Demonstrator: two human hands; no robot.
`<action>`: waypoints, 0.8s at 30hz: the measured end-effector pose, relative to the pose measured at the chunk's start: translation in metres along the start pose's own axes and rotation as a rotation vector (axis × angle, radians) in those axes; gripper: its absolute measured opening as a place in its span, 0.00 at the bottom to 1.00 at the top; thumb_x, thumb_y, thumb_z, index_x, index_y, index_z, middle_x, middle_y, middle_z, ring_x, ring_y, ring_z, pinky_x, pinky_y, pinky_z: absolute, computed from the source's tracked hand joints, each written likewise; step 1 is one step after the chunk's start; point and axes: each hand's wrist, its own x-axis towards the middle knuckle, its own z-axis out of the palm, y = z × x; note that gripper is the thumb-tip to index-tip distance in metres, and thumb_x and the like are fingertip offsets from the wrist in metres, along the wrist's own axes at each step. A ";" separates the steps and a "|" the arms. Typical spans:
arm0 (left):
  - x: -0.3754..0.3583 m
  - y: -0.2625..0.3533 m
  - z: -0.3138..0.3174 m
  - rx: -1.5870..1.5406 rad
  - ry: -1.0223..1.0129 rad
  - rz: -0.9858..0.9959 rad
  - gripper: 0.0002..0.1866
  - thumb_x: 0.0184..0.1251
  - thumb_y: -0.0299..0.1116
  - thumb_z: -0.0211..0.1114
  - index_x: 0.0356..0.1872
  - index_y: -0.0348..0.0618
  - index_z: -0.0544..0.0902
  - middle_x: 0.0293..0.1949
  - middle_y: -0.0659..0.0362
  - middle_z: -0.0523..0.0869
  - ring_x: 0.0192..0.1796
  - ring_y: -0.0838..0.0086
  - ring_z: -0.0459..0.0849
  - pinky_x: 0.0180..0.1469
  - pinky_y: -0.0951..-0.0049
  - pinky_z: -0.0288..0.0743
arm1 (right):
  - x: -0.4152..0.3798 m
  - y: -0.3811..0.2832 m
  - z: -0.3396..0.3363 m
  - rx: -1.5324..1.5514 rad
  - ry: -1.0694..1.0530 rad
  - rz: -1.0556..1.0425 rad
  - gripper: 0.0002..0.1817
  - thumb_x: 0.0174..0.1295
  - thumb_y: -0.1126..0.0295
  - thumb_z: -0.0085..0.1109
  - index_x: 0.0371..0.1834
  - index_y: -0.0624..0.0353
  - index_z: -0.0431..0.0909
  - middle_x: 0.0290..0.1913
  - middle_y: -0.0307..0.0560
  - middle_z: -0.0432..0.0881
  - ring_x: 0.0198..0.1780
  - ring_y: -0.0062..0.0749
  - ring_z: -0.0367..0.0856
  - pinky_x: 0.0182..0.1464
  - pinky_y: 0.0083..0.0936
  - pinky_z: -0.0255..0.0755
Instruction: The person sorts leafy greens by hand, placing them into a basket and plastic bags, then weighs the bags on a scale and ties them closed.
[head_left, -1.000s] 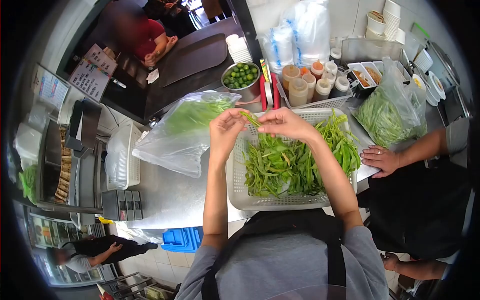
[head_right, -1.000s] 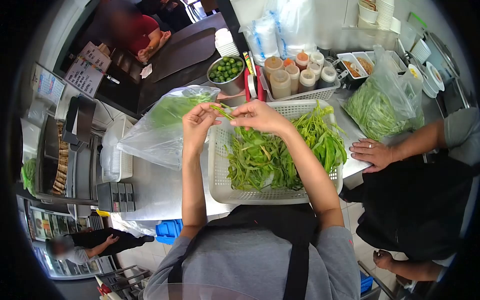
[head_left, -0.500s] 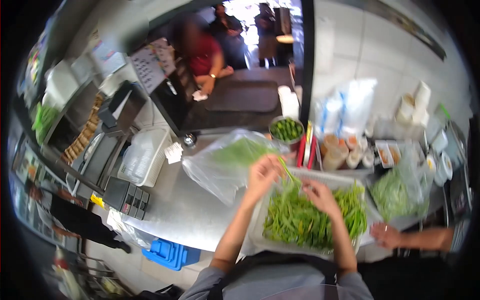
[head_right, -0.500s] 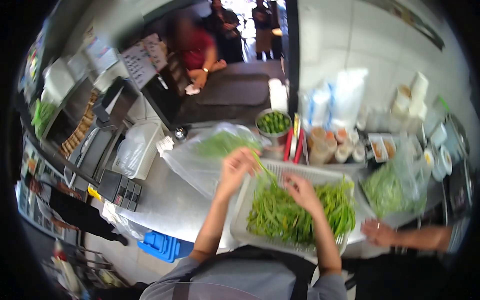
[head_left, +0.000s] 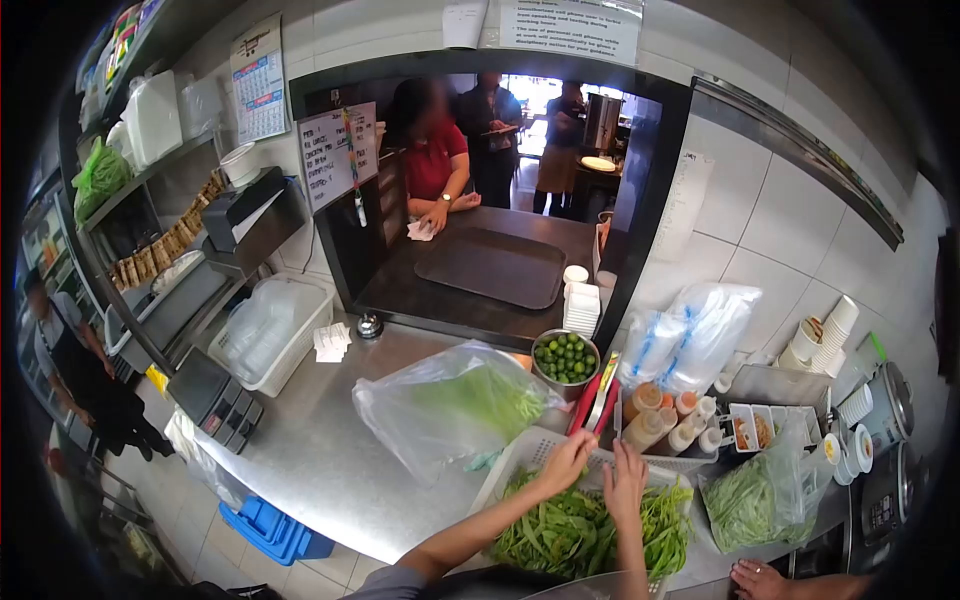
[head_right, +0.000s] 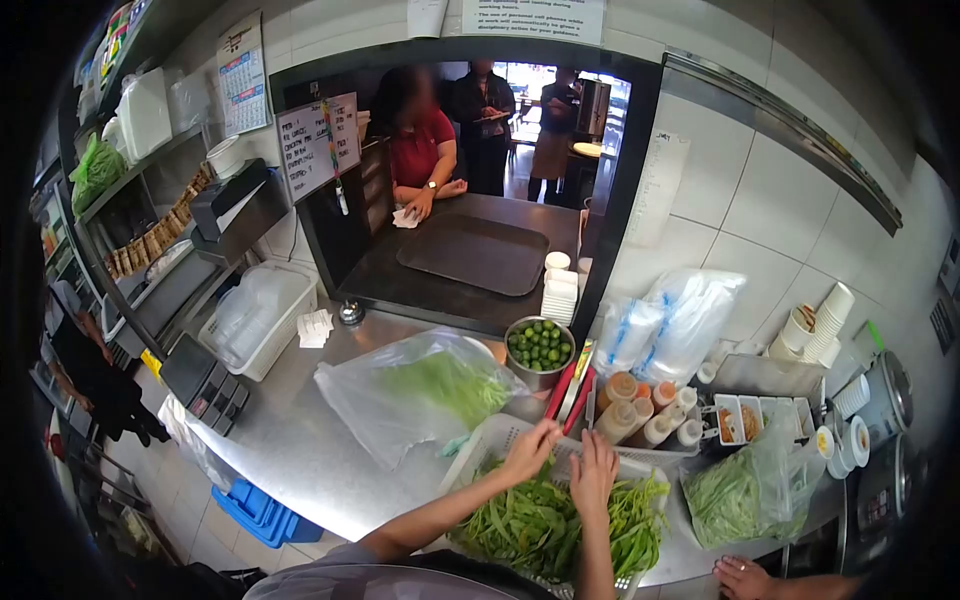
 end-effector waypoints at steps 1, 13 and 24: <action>-0.002 -0.001 0.003 0.048 -0.030 0.019 0.11 0.68 0.36 0.54 0.38 0.38 0.75 0.26 0.54 0.77 0.27 0.61 0.77 0.31 0.68 0.69 | -0.005 0.005 0.005 -0.049 -0.029 -0.008 0.24 0.58 0.68 0.54 0.60 0.57 0.67 0.60 0.52 0.67 0.62 0.47 0.64 0.64 0.46 0.50; 0.005 -0.019 -0.019 0.320 -0.088 0.154 0.07 0.65 0.34 0.57 0.39 0.42 0.76 0.33 0.53 0.83 0.33 0.57 0.82 0.31 0.64 0.76 | -0.003 -0.004 0.009 -0.188 -0.315 0.084 0.46 0.47 0.64 0.64 0.69 0.59 0.50 0.71 0.49 0.50 0.72 0.45 0.45 0.68 0.54 0.36; 0.010 -0.033 -0.025 0.414 -0.187 0.021 0.09 0.68 0.39 0.51 0.39 0.45 0.72 0.25 0.49 0.82 0.28 0.53 0.81 0.26 0.58 0.73 | -0.001 0.000 0.011 -0.154 -0.361 0.109 0.45 0.49 0.61 0.63 0.70 0.59 0.50 0.71 0.52 0.50 0.72 0.48 0.44 0.67 0.56 0.33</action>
